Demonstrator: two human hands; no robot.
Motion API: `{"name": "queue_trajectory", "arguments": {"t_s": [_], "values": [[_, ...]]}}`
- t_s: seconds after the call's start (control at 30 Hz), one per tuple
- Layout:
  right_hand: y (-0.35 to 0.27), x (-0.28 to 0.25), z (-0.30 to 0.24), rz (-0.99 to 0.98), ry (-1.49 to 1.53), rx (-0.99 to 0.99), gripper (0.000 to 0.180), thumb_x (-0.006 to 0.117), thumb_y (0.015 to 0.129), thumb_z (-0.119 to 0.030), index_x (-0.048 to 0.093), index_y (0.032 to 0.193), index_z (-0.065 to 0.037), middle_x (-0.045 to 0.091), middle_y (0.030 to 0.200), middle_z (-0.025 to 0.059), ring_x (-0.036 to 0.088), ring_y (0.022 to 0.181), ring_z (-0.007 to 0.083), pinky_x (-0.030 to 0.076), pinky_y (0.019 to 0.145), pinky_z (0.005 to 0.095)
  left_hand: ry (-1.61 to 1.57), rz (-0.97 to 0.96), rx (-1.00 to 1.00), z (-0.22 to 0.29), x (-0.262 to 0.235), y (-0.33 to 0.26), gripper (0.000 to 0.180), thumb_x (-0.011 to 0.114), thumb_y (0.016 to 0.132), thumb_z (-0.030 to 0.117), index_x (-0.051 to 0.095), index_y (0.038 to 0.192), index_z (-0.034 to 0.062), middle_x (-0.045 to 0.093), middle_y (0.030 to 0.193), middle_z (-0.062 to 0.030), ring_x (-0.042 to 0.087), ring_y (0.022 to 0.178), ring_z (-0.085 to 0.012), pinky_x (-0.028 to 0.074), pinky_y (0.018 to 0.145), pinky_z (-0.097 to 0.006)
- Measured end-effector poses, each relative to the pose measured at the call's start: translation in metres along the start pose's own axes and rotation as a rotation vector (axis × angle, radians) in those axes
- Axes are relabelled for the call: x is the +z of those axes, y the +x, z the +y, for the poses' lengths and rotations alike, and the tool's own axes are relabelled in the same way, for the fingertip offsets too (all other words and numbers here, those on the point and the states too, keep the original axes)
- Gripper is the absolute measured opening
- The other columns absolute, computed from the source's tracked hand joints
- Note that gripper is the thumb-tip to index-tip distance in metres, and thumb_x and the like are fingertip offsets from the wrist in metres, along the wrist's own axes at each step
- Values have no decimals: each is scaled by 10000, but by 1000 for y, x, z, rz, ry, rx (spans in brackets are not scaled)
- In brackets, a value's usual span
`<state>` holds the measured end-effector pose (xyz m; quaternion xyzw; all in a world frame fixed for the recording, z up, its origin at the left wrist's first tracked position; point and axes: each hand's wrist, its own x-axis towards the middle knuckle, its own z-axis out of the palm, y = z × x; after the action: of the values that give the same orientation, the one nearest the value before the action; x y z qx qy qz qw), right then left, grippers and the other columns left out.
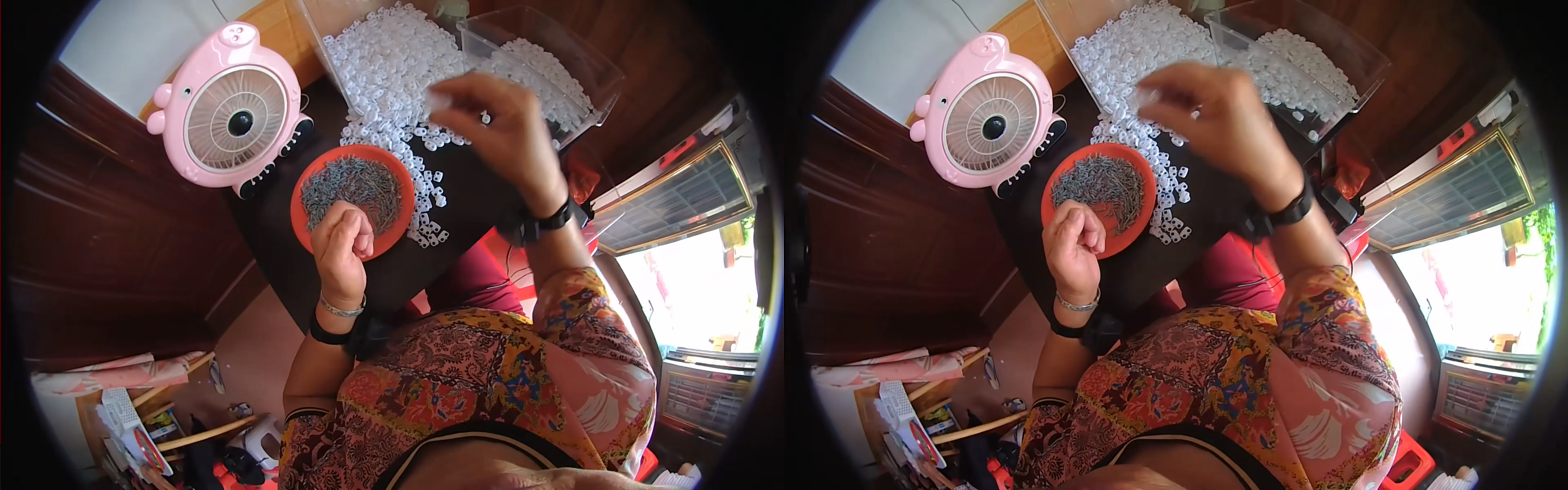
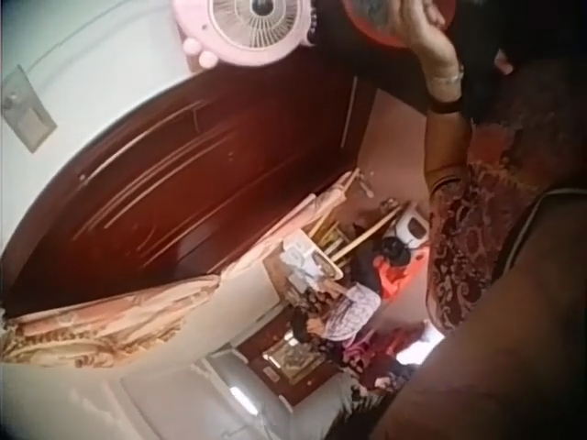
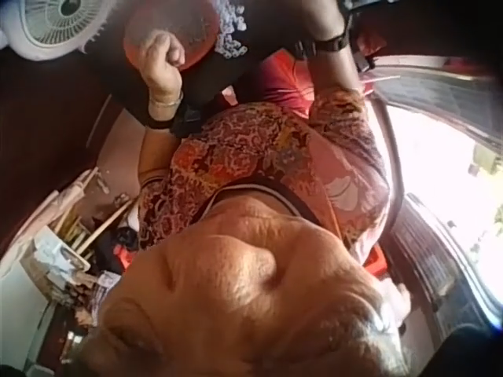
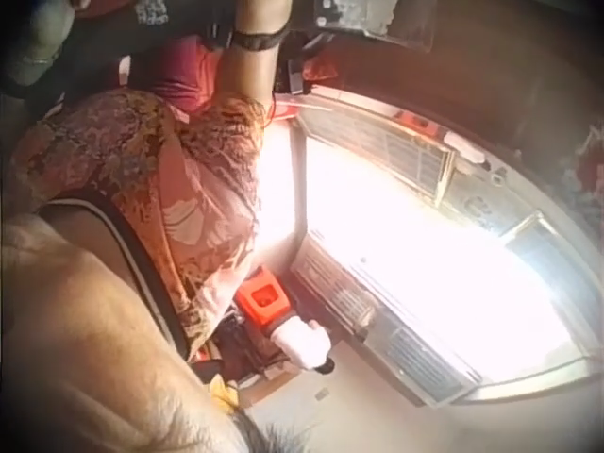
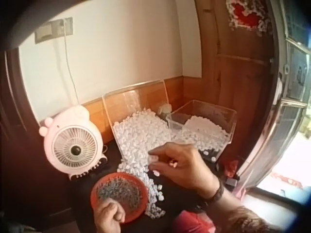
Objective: Assembling small metal components into white plastic holders at a workspace.
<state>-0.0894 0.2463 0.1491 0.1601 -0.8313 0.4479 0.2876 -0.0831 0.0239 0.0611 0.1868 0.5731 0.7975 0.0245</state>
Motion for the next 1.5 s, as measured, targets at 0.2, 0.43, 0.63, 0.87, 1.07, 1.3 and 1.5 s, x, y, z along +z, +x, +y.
{"name": "queue_trajectory", "arguments": {"t_s": [0.2,0.43,0.63,0.87,1.07,1.3,1.5], "values": [[66,-79,37,368,-705,9,268,630,789,-136,652,1028,-19,626,1020,185,606,937,340,483,799,381,-79,-13,-159,-5,-2,8,253,441,904,153,445,671,52,400,582,8,364,493,-68,293,451,-212],[1,-43,84,9,-579,134,326,710,789,-186,654,1093,-81,677,916,64,620,780,141,493,700,270,-97,5,-185,-11,-8,17,243,458,902,140,469,680,44,435,609,4,379,512,-64,309,462,-210],[-75,25,52,-531,-284,-244,282,735,729,-191,624,959,-72,589,901,93,590,853,276,503,704,368,-60,75,-98,-13,-14,20,229,466,902,143,485,697,44,424,609,7,380,524,-66,310,463,-213],[-82,40,78,-787,-323,-397,160,586,768,-106,570,924,-72,528,787,78,593,752,269,499,615,357,14,110,-117,-15,-18,20,239,462,908,161,486,701,45,409,595,9,383,519,-72,306,468,-213],[-37,30,128,-655,-473,-366,224,573,769,-57,599,990,-82,553,837,89,604,822,281,504,667,362,114,120,-101,-17,-18,22,267,416,930,170,455,706,29,394,601,-18,367,507,-98,306,468,-225],[-40,1,82,-840,-86,-206,205,675,752,-90,622,949,-75,576,818,75,601,732,273,491,616,373,85,168,-92,-18,-22,25,248,470,905,158,506,700,23,410,583,-1,390,512,-84,307,469,-219],[-74,21,80,-966,-100,-293,96,624,778,-109,568,844,-66,510,752,78,581,726,275,471,586,394,65,146,-110,-20,-18,24,243,468,906,159,505,704,30,412,582,0,394,513,-83,304,467,-216]]}}
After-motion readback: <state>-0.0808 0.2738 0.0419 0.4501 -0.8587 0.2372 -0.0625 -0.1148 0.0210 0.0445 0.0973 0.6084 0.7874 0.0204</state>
